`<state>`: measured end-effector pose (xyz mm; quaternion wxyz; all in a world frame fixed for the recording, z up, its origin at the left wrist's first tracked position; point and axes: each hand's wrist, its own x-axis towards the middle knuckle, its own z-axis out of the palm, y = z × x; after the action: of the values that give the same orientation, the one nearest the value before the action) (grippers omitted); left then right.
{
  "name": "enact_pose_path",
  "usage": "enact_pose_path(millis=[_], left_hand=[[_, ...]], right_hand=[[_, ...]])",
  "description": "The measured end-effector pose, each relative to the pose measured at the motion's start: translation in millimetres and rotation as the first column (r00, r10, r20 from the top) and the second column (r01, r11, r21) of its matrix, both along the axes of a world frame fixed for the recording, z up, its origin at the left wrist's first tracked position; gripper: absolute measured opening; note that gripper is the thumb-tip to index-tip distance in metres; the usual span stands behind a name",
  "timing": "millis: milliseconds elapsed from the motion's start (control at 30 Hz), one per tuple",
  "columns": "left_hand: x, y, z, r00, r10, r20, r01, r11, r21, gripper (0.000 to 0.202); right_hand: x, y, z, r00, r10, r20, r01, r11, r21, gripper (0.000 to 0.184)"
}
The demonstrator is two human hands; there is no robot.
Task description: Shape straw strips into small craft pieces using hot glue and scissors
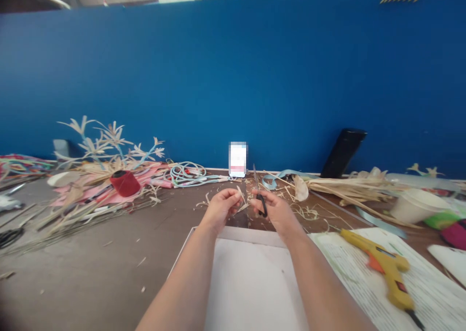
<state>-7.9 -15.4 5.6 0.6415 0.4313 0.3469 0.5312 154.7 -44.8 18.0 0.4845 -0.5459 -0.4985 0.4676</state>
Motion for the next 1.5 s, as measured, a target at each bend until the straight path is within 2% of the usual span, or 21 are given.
enact_pose_path(millis=[167,467,767,1000,1167,1500], left_hand=[[1.9,-2.3,-0.4,0.998,-0.014,-0.061,0.018,0.998,0.055,0.03],[4.3,-5.9,1.3,0.988,-0.036,-0.151,0.044,0.998,0.053,0.028],[7.4,-5.6,-0.4,0.994,-0.042,-0.101,0.046,0.998,0.033,0.031],[6.9,-3.6,-1.6,0.996,-0.073,-0.049,0.075,0.997,0.028,0.031],[3.4,-1.9,-1.3,0.999,-0.035,-0.018,0.036,0.999,0.025,0.031],[1.8,-0.3,-0.1,0.999,-0.001,0.04,0.003,0.999,-0.05,0.033]], right_hand=[[-3.9,-1.6,1.9,0.985,0.102,-0.139,-0.1,0.995,0.025,0.055],[-6.5,-3.0,1.4,0.986,0.109,-0.127,-0.103,0.993,0.056,0.049],[-7.7,-2.6,-1.6,0.989,0.114,-0.091,-0.11,0.993,0.05,0.049],[-8.5,-6.5,5.6,0.991,0.131,-0.027,-0.131,0.991,0.015,0.051],[-0.5,-7.7,8.9,0.974,0.218,0.062,-0.216,0.976,-0.042,0.049],[0.7,-7.4,8.2,0.976,0.215,0.042,-0.211,0.974,-0.082,0.054]])
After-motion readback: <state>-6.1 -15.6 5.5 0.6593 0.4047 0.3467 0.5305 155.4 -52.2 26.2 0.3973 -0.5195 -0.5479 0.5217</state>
